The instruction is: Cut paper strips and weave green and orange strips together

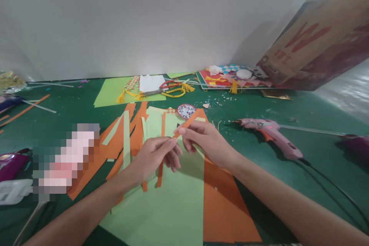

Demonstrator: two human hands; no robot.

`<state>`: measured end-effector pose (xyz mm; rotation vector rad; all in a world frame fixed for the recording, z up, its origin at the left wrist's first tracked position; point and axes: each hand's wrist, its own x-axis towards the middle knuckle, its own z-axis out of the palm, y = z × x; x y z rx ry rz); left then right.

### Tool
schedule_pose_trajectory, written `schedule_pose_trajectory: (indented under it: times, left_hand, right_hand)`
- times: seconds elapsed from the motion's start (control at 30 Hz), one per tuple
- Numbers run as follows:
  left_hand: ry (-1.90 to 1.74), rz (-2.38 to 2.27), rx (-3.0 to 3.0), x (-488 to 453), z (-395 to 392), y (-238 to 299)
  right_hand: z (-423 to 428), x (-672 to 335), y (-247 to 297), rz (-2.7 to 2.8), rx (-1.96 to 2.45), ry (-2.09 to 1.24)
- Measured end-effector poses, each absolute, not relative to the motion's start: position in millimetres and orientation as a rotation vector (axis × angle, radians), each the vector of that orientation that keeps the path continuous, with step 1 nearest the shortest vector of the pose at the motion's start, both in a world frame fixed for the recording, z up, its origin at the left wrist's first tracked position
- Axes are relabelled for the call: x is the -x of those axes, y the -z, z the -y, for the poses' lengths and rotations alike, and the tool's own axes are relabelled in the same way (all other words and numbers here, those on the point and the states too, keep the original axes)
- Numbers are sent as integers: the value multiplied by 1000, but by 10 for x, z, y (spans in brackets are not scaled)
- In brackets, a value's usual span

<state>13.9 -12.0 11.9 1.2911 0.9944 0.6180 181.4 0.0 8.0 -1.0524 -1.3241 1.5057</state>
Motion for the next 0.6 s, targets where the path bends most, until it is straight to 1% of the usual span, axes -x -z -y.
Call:
schedule_pose_trajectory:
  times: [0.1, 0.23, 0.3, 0.47, 0.6]
  left_hand:
    - [-610, -991, -1297, -130, 124, -122]
    - [-610, -981, -1295, -124, 129, -117]
    - [-605, -980, -1292, -124, 128, -111]
    - [-589, -988, -1294, -118, 129, -105]
    - [-583, -992, -1310, -117, 136, -124]
  right_hand:
    - [6, -1811, -72, 1348, 1096, -1457]
    - [-40, -1854, -60, 1179, 1078, -1388]
    - [-50, -1863, -64, 1165, 1053, -1404]
    - [-11, -1825, -77, 1392, 1072, -1514]
    - [-19, -1822, -65, 1267, 1118, -1430]
